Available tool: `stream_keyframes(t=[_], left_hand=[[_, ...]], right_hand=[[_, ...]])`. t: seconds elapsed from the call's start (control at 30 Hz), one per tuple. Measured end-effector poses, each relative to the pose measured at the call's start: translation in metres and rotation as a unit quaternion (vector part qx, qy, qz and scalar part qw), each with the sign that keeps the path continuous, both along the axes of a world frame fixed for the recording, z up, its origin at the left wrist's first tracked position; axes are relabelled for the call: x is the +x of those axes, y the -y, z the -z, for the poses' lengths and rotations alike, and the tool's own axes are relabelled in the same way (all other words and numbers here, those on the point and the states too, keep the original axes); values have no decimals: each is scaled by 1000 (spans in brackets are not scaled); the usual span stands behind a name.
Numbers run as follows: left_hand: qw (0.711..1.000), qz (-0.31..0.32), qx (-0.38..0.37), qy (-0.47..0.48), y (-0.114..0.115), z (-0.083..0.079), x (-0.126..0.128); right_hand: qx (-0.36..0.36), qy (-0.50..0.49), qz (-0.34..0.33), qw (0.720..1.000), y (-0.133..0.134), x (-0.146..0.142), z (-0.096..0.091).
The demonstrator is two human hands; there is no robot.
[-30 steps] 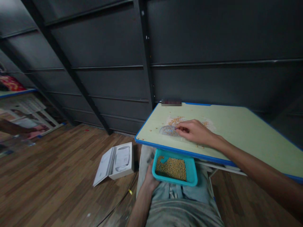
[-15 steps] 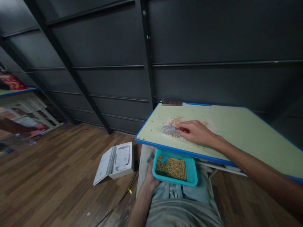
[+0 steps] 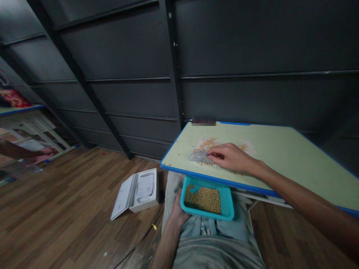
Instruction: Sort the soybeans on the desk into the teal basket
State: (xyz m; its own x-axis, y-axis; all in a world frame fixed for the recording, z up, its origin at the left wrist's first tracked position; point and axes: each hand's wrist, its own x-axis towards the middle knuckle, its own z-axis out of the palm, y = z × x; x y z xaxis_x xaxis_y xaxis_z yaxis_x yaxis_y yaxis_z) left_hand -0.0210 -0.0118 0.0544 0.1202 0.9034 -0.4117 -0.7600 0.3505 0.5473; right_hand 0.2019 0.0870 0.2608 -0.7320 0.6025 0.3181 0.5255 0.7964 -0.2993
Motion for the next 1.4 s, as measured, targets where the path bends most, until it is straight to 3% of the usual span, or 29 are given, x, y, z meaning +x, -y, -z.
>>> stream_keyframes(t=[0.73,1.1,1.4], left_hand=[[1000,2,5,16,-1,10,-2],[1000,3,2,6,-1,-2,2],[1000,2,6,10,-2,5,0]], right_hand=[[-1,3,-31,1000,2,-1,-2],[-13,-2,-47,999,3,-1,-2],[-20,3,-61,998,6,-2,-5]])
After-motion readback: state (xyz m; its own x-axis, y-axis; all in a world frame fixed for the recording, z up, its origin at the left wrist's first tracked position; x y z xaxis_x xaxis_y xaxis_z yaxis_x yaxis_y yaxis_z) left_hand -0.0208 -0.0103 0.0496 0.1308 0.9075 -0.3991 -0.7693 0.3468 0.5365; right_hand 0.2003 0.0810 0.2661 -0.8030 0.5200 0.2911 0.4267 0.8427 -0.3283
